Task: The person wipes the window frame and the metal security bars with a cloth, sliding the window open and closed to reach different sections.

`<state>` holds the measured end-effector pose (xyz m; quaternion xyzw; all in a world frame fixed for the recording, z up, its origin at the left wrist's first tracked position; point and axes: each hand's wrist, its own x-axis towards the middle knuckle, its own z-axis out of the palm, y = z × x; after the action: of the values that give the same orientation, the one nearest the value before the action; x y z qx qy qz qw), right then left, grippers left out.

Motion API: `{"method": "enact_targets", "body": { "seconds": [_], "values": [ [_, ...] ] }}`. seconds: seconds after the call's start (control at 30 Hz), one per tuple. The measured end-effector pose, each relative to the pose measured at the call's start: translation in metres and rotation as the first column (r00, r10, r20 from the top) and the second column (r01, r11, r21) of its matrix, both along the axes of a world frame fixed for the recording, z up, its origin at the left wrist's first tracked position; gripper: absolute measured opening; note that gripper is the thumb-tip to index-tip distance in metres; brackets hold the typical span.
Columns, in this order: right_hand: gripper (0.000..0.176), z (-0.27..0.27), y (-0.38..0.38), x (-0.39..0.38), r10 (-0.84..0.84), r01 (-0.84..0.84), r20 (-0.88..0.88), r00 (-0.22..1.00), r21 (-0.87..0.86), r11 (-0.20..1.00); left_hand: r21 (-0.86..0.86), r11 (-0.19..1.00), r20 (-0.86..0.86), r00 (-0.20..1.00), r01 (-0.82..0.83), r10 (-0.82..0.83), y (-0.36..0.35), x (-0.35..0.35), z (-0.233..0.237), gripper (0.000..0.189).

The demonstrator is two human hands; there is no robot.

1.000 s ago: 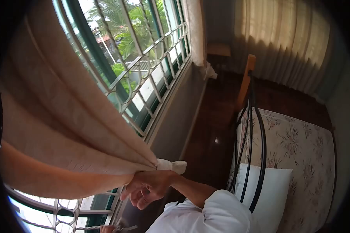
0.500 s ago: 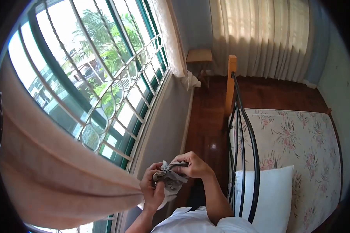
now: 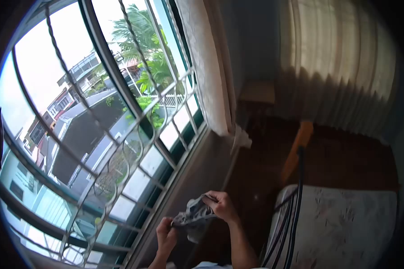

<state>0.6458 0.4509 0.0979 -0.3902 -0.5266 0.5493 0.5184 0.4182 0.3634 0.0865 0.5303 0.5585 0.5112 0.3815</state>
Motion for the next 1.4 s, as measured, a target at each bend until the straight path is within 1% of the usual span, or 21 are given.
{"method": "enact_targets", "body": {
  "seconds": [0.1, 0.2, 0.27, 0.33, 0.37, 0.4, 0.53, 0.57, 0.6, 0.67, 0.77, 0.8, 0.83, 0.9, 0.97, 1.0, 1.03, 1.1, 1.2, 1.23, 1.4],
  "values": [
    [0.014, -0.010, 0.035, 0.006, -0.029, 0.026, -0.057, 0.998, -0.045, 0.999, -0.033, 0.997, -0.075, 0.995, -0.063, 0.060, 0.027, 0.005, 0.002, 0.019],
    [0.018, -0.019, 0.085, 0.011, -0.025, 0.021, -0.076, 0.997, -0.058, 0.998, -0.028, 0.999, 0.036, 0.999, -0.027, 0.028, 0.062, 0.010, -0.015, 0.018],
    [0.023, -0.013, 0.119, 0.007, -0.031, 0.018, -0.142, 0.989, -0.092, 0.996, -0.100, 0.994, 0.253, 0.967, 0.052, -0.025, 0.085, 0.022, -0.019, 0.021],
    [0.024, 0.003, 0.159, 0.001, -0.005, 0.002, -0.143, 0.990, -0.022, 1.000, -0.032, 0.998, 0.288, 0.957, 0.049, -0.037, 0.100, 0.039, -0.010, 0.023],
    [0.024, 0.010, 0.179, -0.001, 0.010, -0.007, -0.146, 0.989, 0.027, 1.000, 0.016, 0.998, 0.320, 0.946, 0.053, -0.055, 0.110, 0.042, -0.011, 0.025],
    [0.025, 0.011, 0.205, -0.005, 0.016, -0.002, -0.139, 0.990, 0.103, 0.995, 0.048, 0.987, 0.204, 0.966, 0.153, -0.160, 0.125, 0.036, -0.018, 0.048],
    [0.032, 0.055, 0.302, -0.018, -0.066, 0.089, -0.135, 0.989, 0.170, 0.981, 0.040, 0.963, 0.196, 0.943, 0.268, -0.270, 0.188, 0.028, -0.014, 0.041],
    [0.031, 0.067, 0.326, -0.018, -0.042, 0.066, -0.148, 0.988, 0.164, 0.984, -0.005, 0.965, 0.241, 0.937, 0.263, -0.254, 0.208, 0.029, -0.009, 0.032],
    [0.032, 0.084, 0.346, -0.013, -0.073, 0.091, -0.076, 0.994, 0.255, 0.963, -0.059, 0.964, 0.285, 0.930, 0.260, -0.234, 0.223, 0.032, -0.006, 0.024],
    [0.028, 0.093, 0.398, -0.003, -0.034, 0.048, -0.054, 0.998, 0.281, 0.959, -0.035, 0.941, 0.261, 0.912, 0.335, -0.315, 0.256, 0.038, 0.001, 0.025],
    [0.030, 0.124, 0.443, 0.016, -0.176, 0.208, -0.124, 0.977, 0.328, 0.922, -0.005, 0.892, 0.185, 0.877, 0.451, -0.443, 0.295, 0.047, 0.009, 0.026],
    [0.034, 0.135, 0.454, 0.025, -0.299, 0.346, -0.181, 0.937, 0.360, 0.867, -0.002, 0.872, 0.158, 0.861, 0.490, -0.484, 0.305, 0.050, 0.010, 0.024],
    [0.029, 0.145, 0.466, 0.030, -0.552, 0.678, -0.404, 0.730, 0.326, 0.659, -0.009, 0.870, 0.144, 0.861, 0.494, -0.487, 0.314, 0.052, 0.010, 0.024],
    [0.030, 0.171, 0.473, 0.061, -0.416, 0.686, -0.683, 0.600, 0.172, 0.707, -0.081, 0.837, 0.195, 0.832, 0.541, -0.519, 0.328, 0.060, 0.007, 0.021],
    [0.029, 0.184, 0.483, 0.069, -0.306, 0.523, -0.445, 0.842, 0.534, 0.664, -0.122, 0.839, 0.135, 0.846, 0.531, -0.516, 0.353, 0.075, 0.014, 0.025],
    [0.029, 0.203, 0.477, 0.060, -0.137, 0.352, -0.373, 0.917, 0.599, 0.719, -0.154, 0.844, 0.109, 0.858, 0.513, -0.501, 0.364, 0.085, 0.014, 0.025],
    [0.027, 0.221, 0.478, 0.055, -0.193, 0.296, -0.225, 0.955, 0.693, 0.658, -0.191, 0.852, 0.091, 0.873, 0.488, -0.479, 0.371, 0.096, 0.012, 0.024],
    [0.027, 0.247, 0.514, 0.058, -0.115, 0.250, -0.230, 0.966, 0.728, 0.639, -0.165, 0.871, 0.096, 0.887, 0.463, -0.453, 0.393, 0.117, 0.022, 0.022],
    [0.028, 0.276, 0.568, 0.096, -0.071, 0.291, -0.347, 0.935, 0.641, 0.710, -0.116, 0.933, -0.105, 0.930, 0.341, -0.353, 0.422, 0.150, 0.048, 0.022],
    [0.028, 0.281, 0.581, 0.111, -0.053, 0.288, -0.366, 0.929, 0.626, 0.725, -0.104, 0.948, -0.108, 0.944, 0.302, -0.313, 0.429, 0.159, 0.056, 0.022],
    [0.029, 0.295, 0.624, 0.150, 0.068, 0.172, -0.336, 0.939, 0.633, 0.755, 0.036, 0.988, -0.172, 0.975, 0.151, -0.142, 0.463, 0.173, 0.073, 0.022]
  ]
}}
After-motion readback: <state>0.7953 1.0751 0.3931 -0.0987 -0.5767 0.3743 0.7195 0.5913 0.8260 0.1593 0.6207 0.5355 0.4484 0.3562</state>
